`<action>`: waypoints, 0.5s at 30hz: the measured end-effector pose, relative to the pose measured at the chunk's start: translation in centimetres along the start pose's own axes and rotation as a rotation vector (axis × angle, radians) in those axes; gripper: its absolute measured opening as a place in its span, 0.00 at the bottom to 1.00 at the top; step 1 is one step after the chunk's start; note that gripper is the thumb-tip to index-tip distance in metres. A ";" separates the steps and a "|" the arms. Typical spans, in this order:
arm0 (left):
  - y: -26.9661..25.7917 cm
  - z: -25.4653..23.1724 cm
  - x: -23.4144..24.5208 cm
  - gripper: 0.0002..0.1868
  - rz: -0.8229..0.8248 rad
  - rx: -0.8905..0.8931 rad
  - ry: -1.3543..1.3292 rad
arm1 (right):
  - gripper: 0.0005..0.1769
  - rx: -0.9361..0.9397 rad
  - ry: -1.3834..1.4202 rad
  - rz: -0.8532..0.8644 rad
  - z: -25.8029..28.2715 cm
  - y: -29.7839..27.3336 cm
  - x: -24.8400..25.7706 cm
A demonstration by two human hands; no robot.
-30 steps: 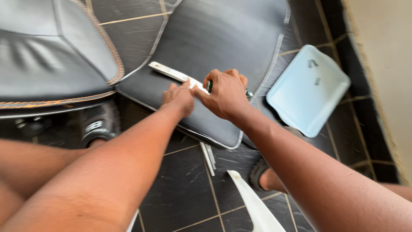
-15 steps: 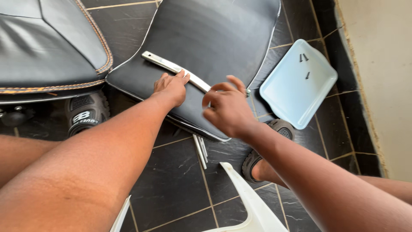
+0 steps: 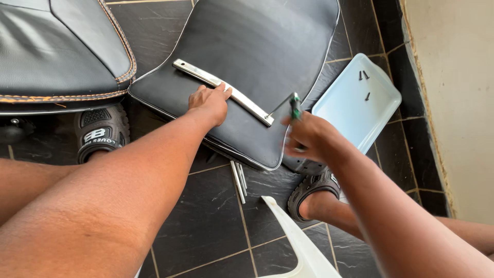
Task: The person sits on a tiled floor and disassembles an office chair. They use a screwdriver and hex keys to unscrew a metal bracket from the chair backrest, remove the backrest from the T-shaped mount, detach an armrest, and then unscrew bolts from the seat mechanism plate.
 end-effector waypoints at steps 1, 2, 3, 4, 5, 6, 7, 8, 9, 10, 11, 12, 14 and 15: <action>0.0 0.1 -0.2 0.35 0.010 0.015 0.006 | 0.34 0.126 -0.380 -0.085 -0.2 0.3 1.6; 0.2 -0.2 -0.2 0.35 0.018 0.015 0.022 | 0.31 0.251 -0.648 -0.279 0.1 0.7 3.4; 0.5 -0.7 -0.3 0.35 0.027 0.015 0.038 | 0.30 0.377 -0.915 -0.473 0.5 1.0 4.9; 0.7 -0.7 -0.1 0.33 0.008 0.007 0.037 | 0.32 0.391 -1.155 -0.425 0.8 1.7 5.9; 0.9 -0.7 0.0 0.32 -0.011 -0.001 0.035 | 0.35 0.404 -1.394 -0.373 1.4 2.4 6.4; 0.5 -0.2 -0.4 0.31 -0.017 0.012 0.025 | 0.38 0.270 -1.188 -0.335 1.6 3.1 6.8; 0.2 0.4 -0.9 0.33 0.017 0.022 0.043 | 0.38 0.207 -1.053 -0.299 2.0 3.6 6.9; 0.3 0.4 -1.2 0.36 0.049 0.022 0.064 | 0.37 0.150 -0.912 -0.275 2.1 3.8 7.2; 0.3 0.4 -1.6 0.39 0.082 0.023 0.085 | 0.37 0.142 -0.841 -0.244 2.0 3.9 7.2; 0.8 0.0 -1.5 0.32 0.050 0.034 0.033 | 0.37 0.126 -0.756 -0.239 1.7 3.8 7.4; 1.3 -0.4 -1.3 0.27 0.018 0.045 -0.020 | 0.37 0.119 -0.689 -0.232 1.4 3.5 7.8; 1.6 -0.6 -1.0 0.24 -0.019 0.063 -0.074 | 0.37 0.119 -0.634 -0.233 1.0 3.3 7.7; 1.7 -0.6 -1.0 0.31 -0.015 0.014 0.004 | 0.36 0.122 -0.599 -0.226 -0.1 3.2 6.8; 1.5 -0.4 -1.2 0.37 -0.007 -0.007 0.040 | 0.36 0.119 -0.596 -0.218 -0.6 3.2 6.4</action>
Point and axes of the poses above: each hand's wrist, its own y-axis towards the middle knuckle, its own x-axis out of the back of the hand, z = x × y, the point moved 3 cm from there along y, towards the middle knuckle, and after that the axes turned 3 degrees about -z, right-handed, at the moved point
